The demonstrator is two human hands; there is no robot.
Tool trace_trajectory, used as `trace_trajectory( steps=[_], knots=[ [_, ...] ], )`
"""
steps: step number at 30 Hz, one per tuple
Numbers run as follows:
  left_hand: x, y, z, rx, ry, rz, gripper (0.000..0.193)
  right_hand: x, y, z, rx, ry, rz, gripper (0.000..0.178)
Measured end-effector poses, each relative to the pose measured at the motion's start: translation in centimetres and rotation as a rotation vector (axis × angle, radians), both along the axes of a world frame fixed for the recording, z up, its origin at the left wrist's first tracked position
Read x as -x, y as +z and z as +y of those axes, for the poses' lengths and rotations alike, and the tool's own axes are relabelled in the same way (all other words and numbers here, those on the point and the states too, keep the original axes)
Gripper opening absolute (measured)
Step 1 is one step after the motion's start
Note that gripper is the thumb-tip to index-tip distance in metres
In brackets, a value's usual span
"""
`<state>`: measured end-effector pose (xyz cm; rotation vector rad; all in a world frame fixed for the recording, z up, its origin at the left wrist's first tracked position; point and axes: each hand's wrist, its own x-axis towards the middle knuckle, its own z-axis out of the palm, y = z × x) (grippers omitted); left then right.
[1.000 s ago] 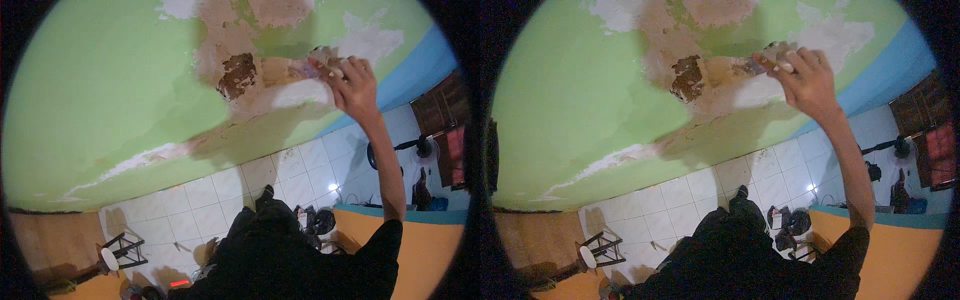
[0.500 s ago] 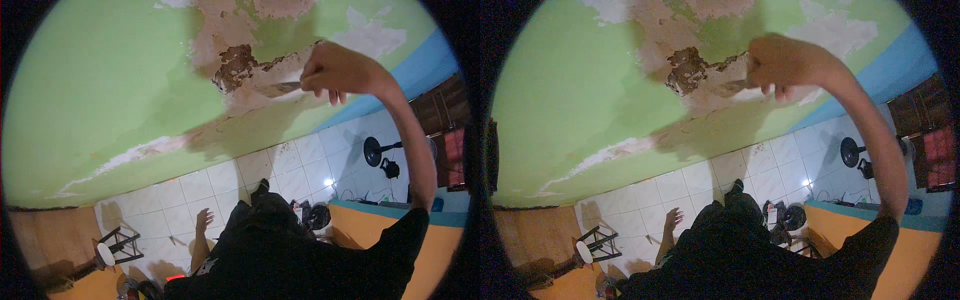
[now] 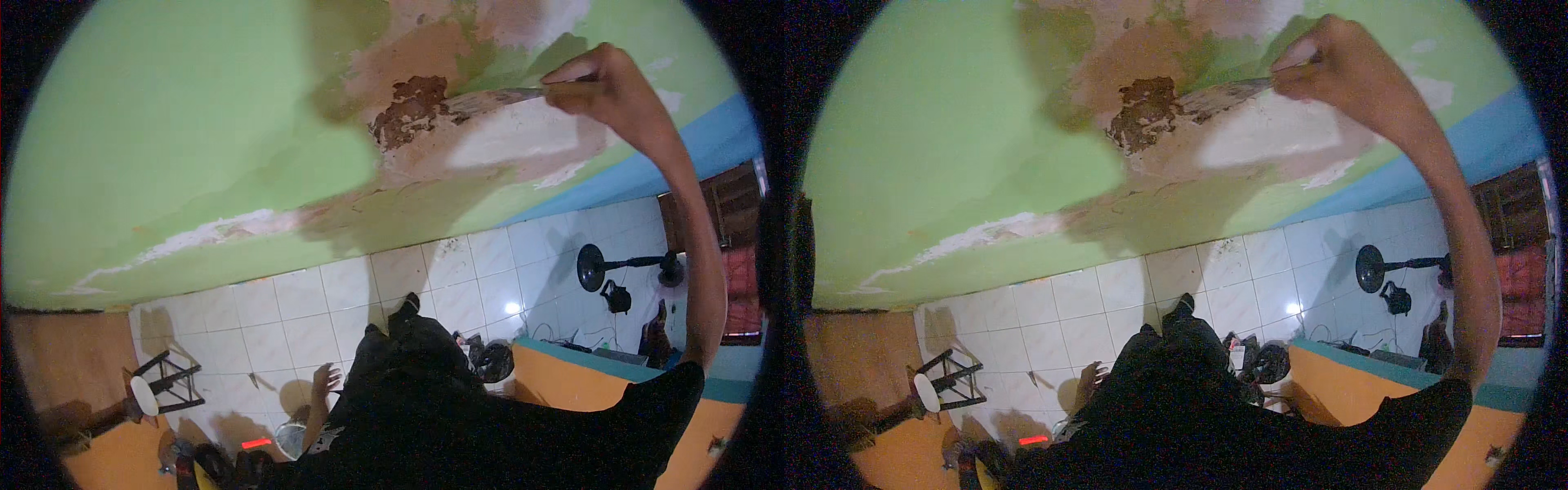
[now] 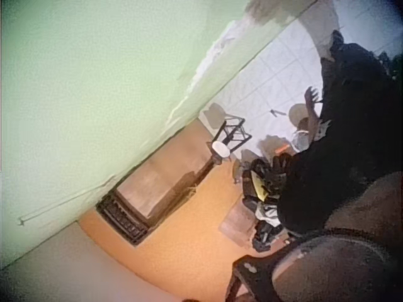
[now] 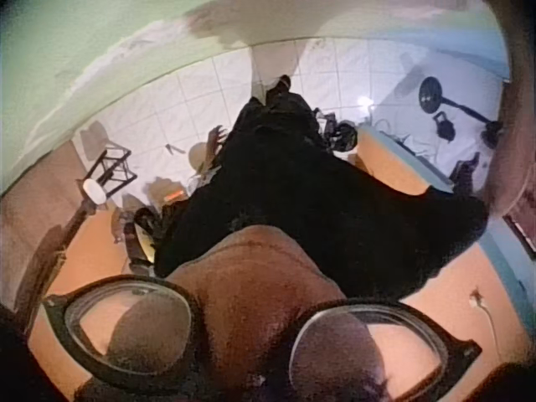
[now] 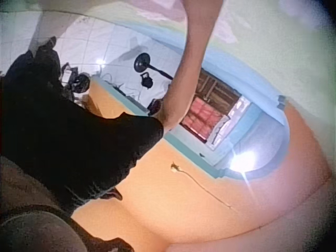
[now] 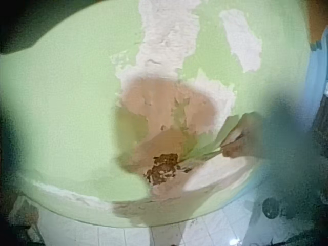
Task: Apply plaster or wall filler to a damaged section of a wall using a putty knife and a plate.
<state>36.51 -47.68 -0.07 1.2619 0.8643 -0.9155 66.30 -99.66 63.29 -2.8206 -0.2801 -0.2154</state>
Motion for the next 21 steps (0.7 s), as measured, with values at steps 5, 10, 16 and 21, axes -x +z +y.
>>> trace_trajectory(
  steps=[5,10,16,21],
  knots=[
    [-0.5,-1.4,2.3,-0.023,0.133,-0.012,0.039,1.5,6.4,0.4,0.104,-0.220,0.109,0.021],
    [-3.5,-0.5,1.0,-0.072,0.066,-0.029,0.042,3.6,4.6,0.0,-0.088,-0.118,-0.133,0.024],
    [-4.1,-0.7,1.0,-0.074,0.063,-0.022,0.044,-0.5,0.9,3.3,0.259,0.091,0.026,0.022],
    [-5.1,-0.5,-0.1,-0.116,0.040,-0.013,0.041,0.5,2.1,1.7,0.301,0.058,-0.184,0.026]
  ],
)
